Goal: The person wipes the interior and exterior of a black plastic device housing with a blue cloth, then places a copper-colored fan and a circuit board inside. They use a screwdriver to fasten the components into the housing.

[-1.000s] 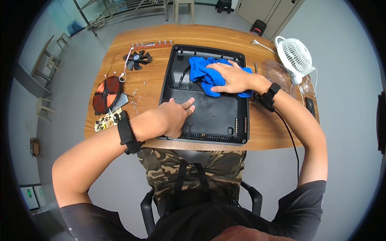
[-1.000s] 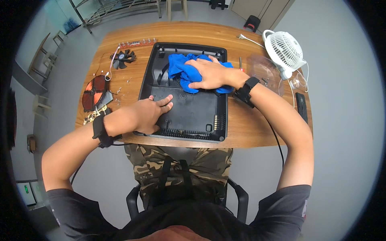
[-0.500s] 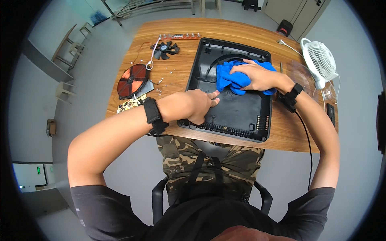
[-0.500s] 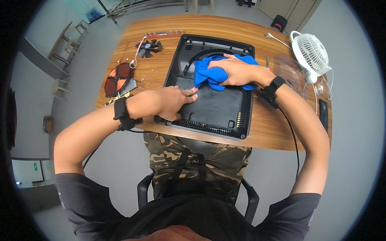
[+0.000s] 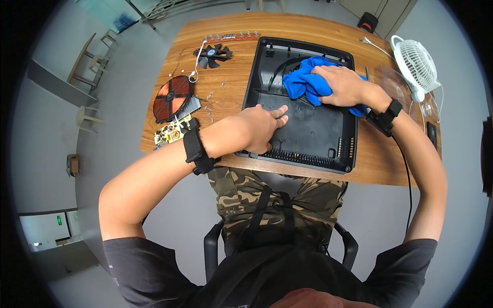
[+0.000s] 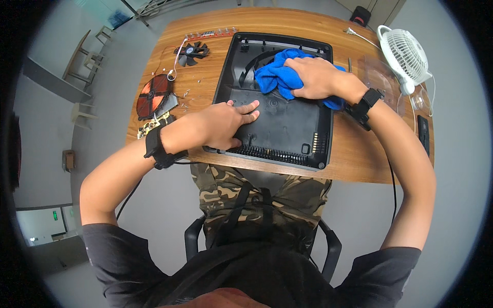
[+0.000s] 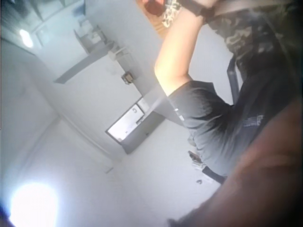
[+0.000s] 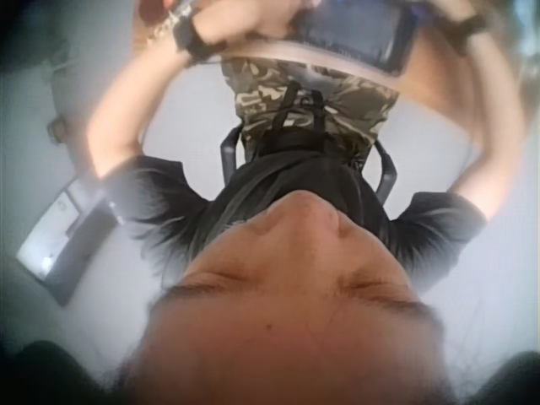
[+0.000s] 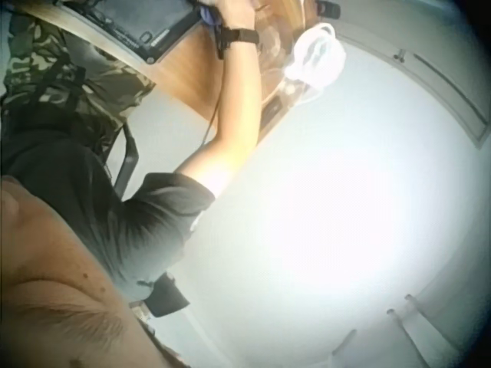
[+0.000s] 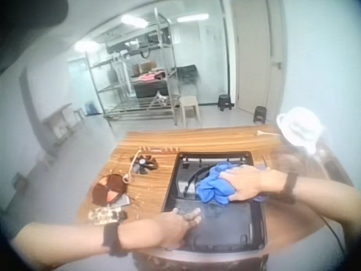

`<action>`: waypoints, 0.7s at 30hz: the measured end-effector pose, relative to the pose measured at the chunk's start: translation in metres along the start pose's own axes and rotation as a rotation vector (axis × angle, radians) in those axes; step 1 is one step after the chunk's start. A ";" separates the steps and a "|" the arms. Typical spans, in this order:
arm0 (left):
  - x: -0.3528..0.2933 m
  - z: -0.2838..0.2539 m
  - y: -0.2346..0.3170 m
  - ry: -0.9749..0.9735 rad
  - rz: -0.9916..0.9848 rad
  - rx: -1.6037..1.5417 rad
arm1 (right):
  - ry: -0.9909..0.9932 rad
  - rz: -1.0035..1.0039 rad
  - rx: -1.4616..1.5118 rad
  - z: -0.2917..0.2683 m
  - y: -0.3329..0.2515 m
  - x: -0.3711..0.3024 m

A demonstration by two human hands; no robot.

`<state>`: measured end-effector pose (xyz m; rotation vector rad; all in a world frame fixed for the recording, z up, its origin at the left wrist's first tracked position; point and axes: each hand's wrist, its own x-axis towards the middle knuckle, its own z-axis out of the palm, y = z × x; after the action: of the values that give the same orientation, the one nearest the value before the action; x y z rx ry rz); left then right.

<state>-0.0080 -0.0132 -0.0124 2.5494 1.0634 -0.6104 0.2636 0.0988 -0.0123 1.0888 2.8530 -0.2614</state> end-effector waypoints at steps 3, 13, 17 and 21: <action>0.001 -0.008 0.004 0.004 -0.026 -0.014 | 0.063 0.015 -0.010 0.014 0.001 -0.003; -0.023 0.034 0.045 0.297 0.109 -0.177 | 0.098 0.042 -0.075 0.025 -0.010 0.003; -0.034 0.034 0.048 0.222 0.132 -0.158 | 0.169 0.027 -0.137 0.027 -0.011 0.005; -0.024 0.062 0.044 0.294 0.173 -0.077 | 0.220 0.079 -0.154 0.028 -0.016 0.004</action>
<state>-0.0080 -0.0842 -0.0489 2.6807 0.9192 -0.1493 0.2503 0.0842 -0.0385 1.2662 2.9467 0.0874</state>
